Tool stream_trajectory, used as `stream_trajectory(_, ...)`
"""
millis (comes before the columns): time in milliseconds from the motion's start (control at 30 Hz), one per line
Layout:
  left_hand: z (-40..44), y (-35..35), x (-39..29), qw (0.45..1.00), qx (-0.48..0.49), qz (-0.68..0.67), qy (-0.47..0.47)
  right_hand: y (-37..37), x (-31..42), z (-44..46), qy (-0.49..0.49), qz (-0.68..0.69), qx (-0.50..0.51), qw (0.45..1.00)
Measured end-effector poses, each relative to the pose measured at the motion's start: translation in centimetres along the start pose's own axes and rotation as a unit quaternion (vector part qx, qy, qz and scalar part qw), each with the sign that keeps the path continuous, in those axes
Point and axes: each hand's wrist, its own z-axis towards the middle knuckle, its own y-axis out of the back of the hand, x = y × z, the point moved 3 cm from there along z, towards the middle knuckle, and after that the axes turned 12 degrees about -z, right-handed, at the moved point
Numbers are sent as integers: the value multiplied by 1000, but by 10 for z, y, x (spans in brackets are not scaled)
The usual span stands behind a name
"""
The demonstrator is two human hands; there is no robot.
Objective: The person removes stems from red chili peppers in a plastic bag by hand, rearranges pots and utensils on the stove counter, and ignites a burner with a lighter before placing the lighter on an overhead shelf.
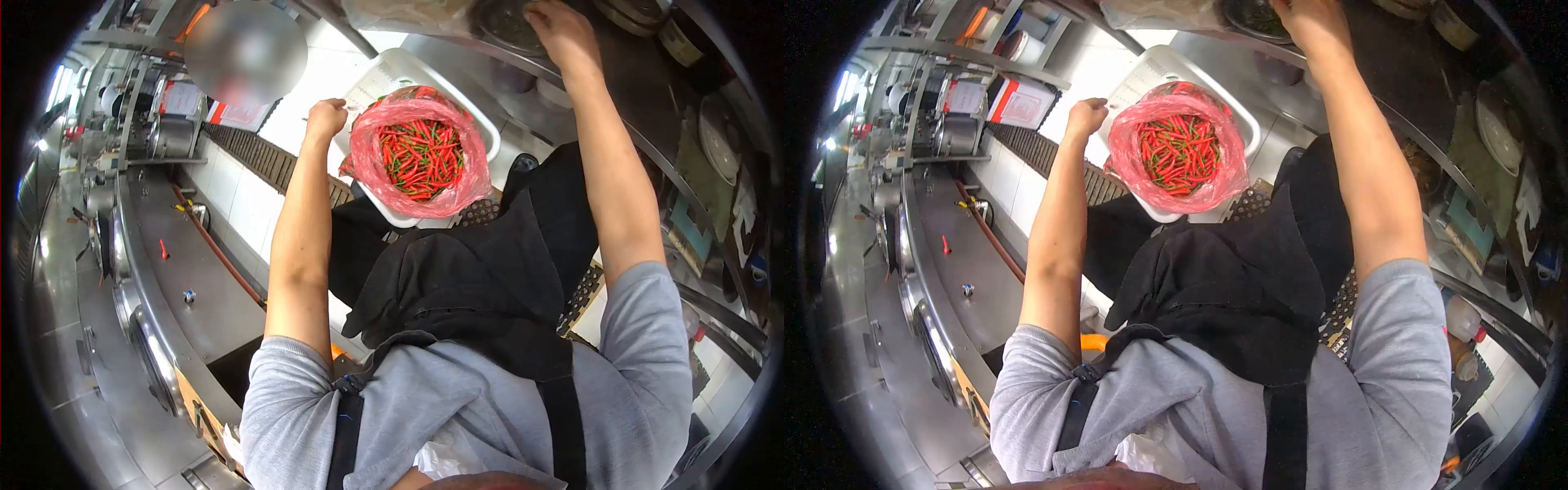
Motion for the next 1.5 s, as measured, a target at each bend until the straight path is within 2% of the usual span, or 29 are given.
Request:
stream_trajectory(33,-4,3,-11,998,-46,-29,36,-12,-16,1,52,-41,-70,995)
stream_trajectory(67,-11,6,-31,998,-43,-31,27,-19,-27,-1,103,-83,-136,982)
stream_trajectory(100,-24,15,-54,990,-102,-100,21,-12,-25,-3,98,-89,-136,982)
stream_trajectory(133,-39,18,-72,973,-160,-168,21,4,-12,-10,97,12,-185,978)
stream_trajectory(167,-53,11,-89,967,-129,-219,-5,14,-2,-22,96,114,-230,962)
stream_trajectory(200,-68,2,-103,958,-99,-267,-28,13,5,-38,96,116,-222,963)
stream_trajectory(267,-94,-24,-130,973,11,-210,-95,-10,12,-71,-4,246,-63,967)
stream_trajectory(333,-106,-57,-138,975,57,-161,-143,-45,25,-105,29,269,21,962)
stream_trajectory(400,-110,-71,-149,980,26,-135,-147,-74,33,-127,34,235,170,957)
stream_trajectory(433,-112,-74,-153,981,-6,-113,-155,-78,34,-131,29,235,171,956)
stream_trajectory(500,-111,-81,-159,985,17,-99,-141,-82,41,-133,67,249,190,947)
stream_trajectory(600,-112,-84,-164,988,22,-90,-126,-84,36,-131,39,236,195,951)
stream_trajectory(667,-114,-82,-159,985,75,-110,-108,-87,31,-131,42,236,182,954)
stream_trajectory(800,-126,-72,-134,984,81,-112,-115,-83,26,-131,26,235,186,954)
stream_trajectory(867,-129,-59,-121,984,35,-143,-98,-82,24,-133,32,234,185,954)
stream_trajectory(900,-129,-54,-115,984,66,-162,-22,-82,24,-134,33,232,189,954)
stream_trajectory(933,-128,-50,-111,982,74,-171,6,-82,25,-134,36,231,192,953)
stream_trajectory(1100,-129,-53,-95,941,67,-314,106,-79,30,-133,17,248,216,944)
stream_trajectory(1233,-130,-53,-104,939,47,-322,113,-78,34,-138,7,257,223,940)
stream_trajectory(1300,-132,-59,-107,863,67,-474,163,-79,41,-147,23,277,248,928)
stream_trajectory(1333,-134,-63,-114,863,67,-474,164,-82,45,-153,38,299,273,914)
stream_trajectory(1367,-139,-67,-125,844,23,-517,144,-91,48,-162,36,321,315,892)
stream_trajectory(1400,-144,-71,-135,821,-21,-556,124,-96,52,-169,48,325,309,893)
stream_trajectory(1467,-154,-80,-156,872,-67,-485,9,-96,62,-173,-44,346,339,874)
stream_trajectory(1500,-156,-79,-170,890,-97,-442,-55,-99,63,-173,-42,346,340,873)
